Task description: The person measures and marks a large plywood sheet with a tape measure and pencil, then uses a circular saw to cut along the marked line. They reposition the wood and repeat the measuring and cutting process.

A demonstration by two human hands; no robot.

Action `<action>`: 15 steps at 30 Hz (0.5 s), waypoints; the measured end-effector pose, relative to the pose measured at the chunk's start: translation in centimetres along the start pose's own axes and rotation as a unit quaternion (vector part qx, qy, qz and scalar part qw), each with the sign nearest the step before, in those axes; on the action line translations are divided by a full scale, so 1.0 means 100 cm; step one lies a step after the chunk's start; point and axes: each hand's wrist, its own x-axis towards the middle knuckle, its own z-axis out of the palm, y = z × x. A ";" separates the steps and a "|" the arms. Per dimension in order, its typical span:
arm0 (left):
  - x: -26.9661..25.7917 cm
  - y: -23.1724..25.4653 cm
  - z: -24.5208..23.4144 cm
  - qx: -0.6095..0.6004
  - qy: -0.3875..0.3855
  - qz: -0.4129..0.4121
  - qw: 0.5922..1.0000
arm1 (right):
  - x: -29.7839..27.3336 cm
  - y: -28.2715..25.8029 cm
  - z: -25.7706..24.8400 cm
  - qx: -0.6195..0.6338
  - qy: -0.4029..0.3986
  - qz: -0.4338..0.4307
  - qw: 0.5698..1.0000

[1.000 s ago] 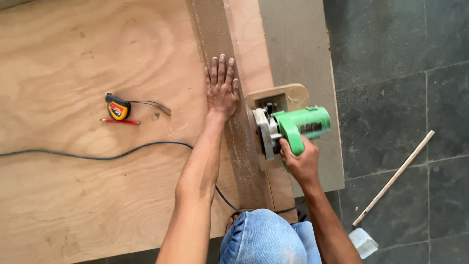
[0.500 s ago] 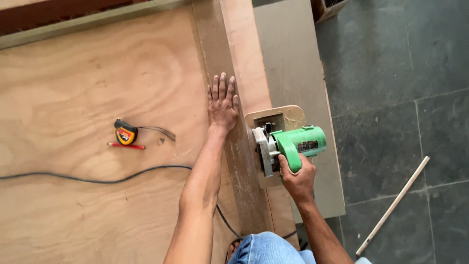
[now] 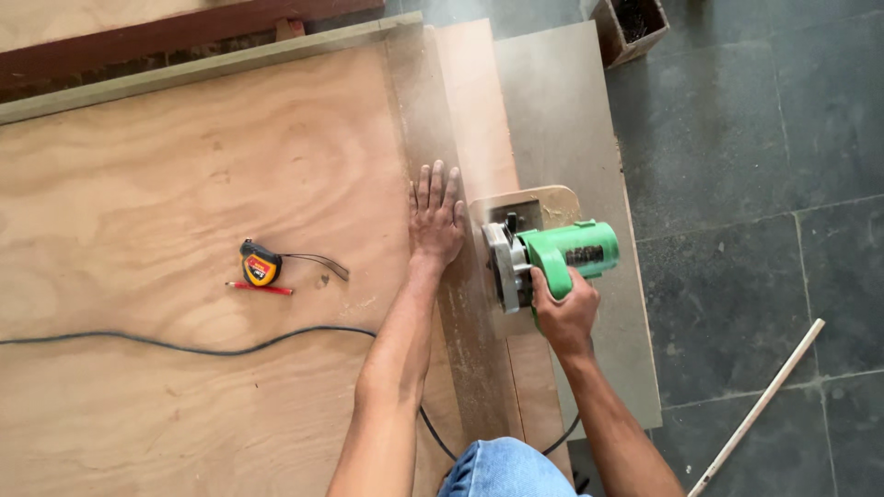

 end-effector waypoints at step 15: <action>-0.003 -0.002 -0.003 0.022 -0.024 0.002 0.999 | 0.081 -0.012 0.038 0.046 0.001 -0.036 0.998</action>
